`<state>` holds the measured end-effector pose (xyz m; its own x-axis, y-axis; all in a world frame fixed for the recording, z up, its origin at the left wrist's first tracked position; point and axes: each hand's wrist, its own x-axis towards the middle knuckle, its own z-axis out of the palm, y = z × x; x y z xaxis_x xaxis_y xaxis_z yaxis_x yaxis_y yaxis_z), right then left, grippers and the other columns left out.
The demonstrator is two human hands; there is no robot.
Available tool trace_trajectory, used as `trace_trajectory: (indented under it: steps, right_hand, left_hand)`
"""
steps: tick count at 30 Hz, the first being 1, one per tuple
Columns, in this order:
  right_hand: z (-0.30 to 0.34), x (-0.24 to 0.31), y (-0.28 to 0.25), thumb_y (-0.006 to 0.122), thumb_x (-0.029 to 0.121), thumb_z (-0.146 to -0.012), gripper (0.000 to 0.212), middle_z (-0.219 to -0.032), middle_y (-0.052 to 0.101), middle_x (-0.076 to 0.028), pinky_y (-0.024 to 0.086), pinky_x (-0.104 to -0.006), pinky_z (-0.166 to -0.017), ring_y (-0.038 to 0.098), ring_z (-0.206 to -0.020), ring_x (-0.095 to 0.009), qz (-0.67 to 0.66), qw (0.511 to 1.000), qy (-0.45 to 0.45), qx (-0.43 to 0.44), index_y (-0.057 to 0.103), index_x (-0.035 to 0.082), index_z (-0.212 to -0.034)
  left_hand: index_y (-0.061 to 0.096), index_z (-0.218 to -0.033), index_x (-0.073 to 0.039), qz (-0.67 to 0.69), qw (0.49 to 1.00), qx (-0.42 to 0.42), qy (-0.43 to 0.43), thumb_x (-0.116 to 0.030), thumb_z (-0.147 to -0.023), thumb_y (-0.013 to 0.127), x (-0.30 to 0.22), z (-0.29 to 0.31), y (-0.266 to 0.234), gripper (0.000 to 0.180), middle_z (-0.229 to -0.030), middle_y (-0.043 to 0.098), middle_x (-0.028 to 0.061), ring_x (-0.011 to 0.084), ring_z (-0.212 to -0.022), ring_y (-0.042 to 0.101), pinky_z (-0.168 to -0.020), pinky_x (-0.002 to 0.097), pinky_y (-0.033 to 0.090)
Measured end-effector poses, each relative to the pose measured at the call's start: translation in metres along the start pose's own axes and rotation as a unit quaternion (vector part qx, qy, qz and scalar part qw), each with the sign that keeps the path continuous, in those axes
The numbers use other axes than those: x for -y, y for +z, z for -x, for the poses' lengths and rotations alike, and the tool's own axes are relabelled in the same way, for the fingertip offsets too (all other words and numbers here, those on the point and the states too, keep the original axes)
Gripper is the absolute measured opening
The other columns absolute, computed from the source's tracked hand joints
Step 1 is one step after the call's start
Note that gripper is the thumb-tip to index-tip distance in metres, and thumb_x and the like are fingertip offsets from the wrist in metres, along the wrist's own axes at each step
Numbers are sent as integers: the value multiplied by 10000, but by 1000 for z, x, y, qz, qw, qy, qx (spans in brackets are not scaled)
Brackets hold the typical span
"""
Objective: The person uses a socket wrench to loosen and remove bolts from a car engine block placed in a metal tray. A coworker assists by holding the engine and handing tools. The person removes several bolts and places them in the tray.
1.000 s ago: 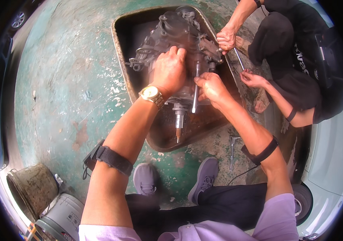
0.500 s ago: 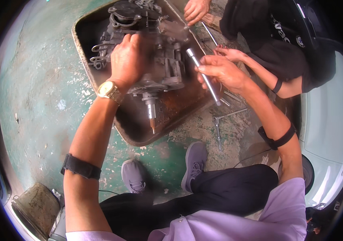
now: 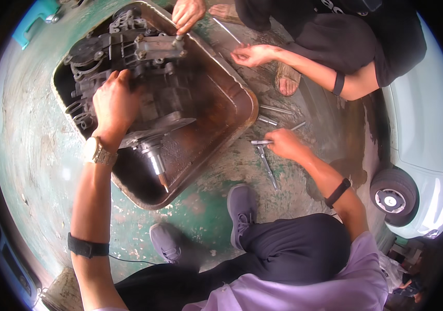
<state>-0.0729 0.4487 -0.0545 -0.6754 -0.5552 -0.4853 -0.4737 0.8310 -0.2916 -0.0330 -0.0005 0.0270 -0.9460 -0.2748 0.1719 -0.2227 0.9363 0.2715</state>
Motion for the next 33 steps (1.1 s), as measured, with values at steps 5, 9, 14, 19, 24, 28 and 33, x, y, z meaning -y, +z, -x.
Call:
trace_trajectory:
  steps: [5,9,14,19,24,28,33]
  right_hand:
    - [-21,2,19,642,107,-799,92,-865,664,-179,523,-511,-763,657,-859,-400,40,995,-80,-53,689,48,-852]
    - [-29,2,17,680,96,-779,113,-924,654,-176,526,-501,-767,650,-878,-404,-20,987,-64,-146,657,36,-872]
    - [-56,-17,13,700,102,-768,171,-933,642,-198,532,-497,-766,655,-880,-407,57,981,-1,-188,632,14,-899]
    - [-87,-26,25,677,80,-776,179,-980,658,-225,540,-493,-770,669,-893,-402,136,983,22,-124,654,0,-934]
    - [-65,-30,5,660,98,-816,274,-912,664,-235,545,-447,-777,686,-888,-359,116,981,-9,-152,636,-30,-1058]
    - [-41,-23,-27,711,200,-887,287,-857,651,-97,535,-394,-710,640,-766,-226,-351,912,97,-191,608,-16,-1045]
    - [-15,2,-59,629,231,-955,222,-868,671,-40,511,-345,-661,623,-714,-140,-733,665,103,-105,649,54,-1089]
  left_hand:
    - [652,-1039,-64,-49,998,36,-3,-222,-805,739,-11,-6,4,296,-1029,666,150,387,-927,646,-778,472,511]
    - [644,-1042,-77,-48,998,32,-12,-189,-795,733,-12,-8,8,286,-1015,670,153,392,-937,644,-781,482,508]
    - [652,-1069,-96,-29,999,24,-22,-182,-803,729,-7,-9,12,291,-1032,679,148,391,-966,643,-794,474,510]
    - [658,-1066,-97,-7,1000,6,-23,-196,-817,718,-4,-8,13,275,-1030,684,135,379,-965,645,-796,463,511]
    - [658,-1042,-91,21,1000,-14,-5,-206,-822,708,-1,-6,16,253,-1018,685,131,372,-946,647,-785,451,515]
    - [661,-1023,-86,22,999,-36,19,-200,-813,711,2,-5,19,244,-1020,690,116,359,-936,654,-779,443,519]
    - [664,-1013,-90,31,999,-33,7,-194,-818,707,0,-5,19,224,-1024,685,115,351,-946,651,-784,445,518]
